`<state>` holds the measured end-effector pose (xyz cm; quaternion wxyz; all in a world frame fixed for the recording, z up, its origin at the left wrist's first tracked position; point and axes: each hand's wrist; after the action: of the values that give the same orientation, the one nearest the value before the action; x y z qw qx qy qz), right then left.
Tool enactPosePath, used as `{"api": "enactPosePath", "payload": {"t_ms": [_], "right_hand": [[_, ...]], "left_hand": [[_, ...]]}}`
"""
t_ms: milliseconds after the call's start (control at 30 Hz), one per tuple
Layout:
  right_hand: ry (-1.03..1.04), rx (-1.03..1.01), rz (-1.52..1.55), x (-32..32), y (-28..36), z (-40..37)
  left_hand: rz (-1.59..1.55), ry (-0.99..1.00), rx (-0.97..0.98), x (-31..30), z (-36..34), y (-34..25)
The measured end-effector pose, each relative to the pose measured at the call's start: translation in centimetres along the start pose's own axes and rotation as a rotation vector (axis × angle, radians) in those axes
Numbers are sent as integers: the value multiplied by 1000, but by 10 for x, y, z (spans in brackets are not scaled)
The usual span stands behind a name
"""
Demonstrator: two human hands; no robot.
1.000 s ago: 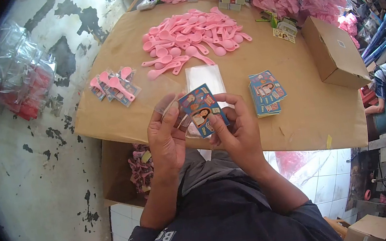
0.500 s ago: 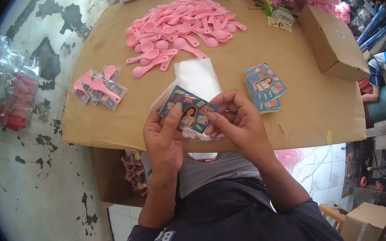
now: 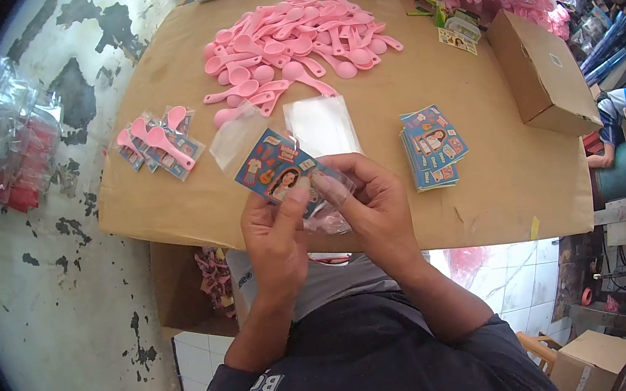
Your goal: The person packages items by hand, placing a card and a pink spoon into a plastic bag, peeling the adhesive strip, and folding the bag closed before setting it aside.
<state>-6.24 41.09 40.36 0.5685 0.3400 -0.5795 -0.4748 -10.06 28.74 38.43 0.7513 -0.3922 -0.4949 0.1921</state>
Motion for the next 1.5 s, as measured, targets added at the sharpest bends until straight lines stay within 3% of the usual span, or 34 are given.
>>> {"api": "enactPosePath", "payload": {"t_ms": [100,300,567,633,767,833,867,933,967,1000,1067,1133,1200,1267,1400,1500], "right_hand": [[-4,34,-5,-2,1,-5],[6,97,-65,-1,-2,-12],[50,141,-112,12,0,-9],[53,18,-139,13,-9,-6],[60,-28,-204,16,-20,-4],[-38,-223,-272,20,-27,0],[-37,-226,-279,21,-21,-1],[44,-287,-770,22,-2,-7],[126,-426,-935,16,0,-5],[128,-426,-941,13,3,-4],[331,-532,-1043,12,15,1],[314,-504,-1075,10,34,15],[166,-288,-1147,-2,49,41],[156,-227,-1262,-3,64,82],[186,-246,-1508,-41,34,152],[251,-111,-1744,-43,26,171]], "left_hand": [[-35,-24,76,7,13,-13],[-393,150,115,0,24,-22],[-446,141,146,1,17,-20],[-451,122,136,4,15,-20],[-465,113,99,-1,10,-23],[-457,103,88,-7,10,-26],[-425,58,74,-10,11,-29],[-400,14,63,-19,14,-33],[-427,-35,77,-25,16,-34],[-454,-86,91,-32,17,-34],[-476,-115,102,-52,20,-37],[-478,-213,163,-73,22,-43],[-504,-212,193,-81,21,-50],[-456,-254,260,-81,19,-54],[-344,-273,284,-73,11,-55],[-261,-303,307,-71,6,-59]]}}
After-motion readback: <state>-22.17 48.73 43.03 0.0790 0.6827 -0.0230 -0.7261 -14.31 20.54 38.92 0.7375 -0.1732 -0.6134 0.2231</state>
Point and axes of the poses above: each hand's wrist, its own z-axis towards the middle knuckle, its own x-axis out of the palm, y = z × x, and after that the axes turned 8 degrees about y, right-handed
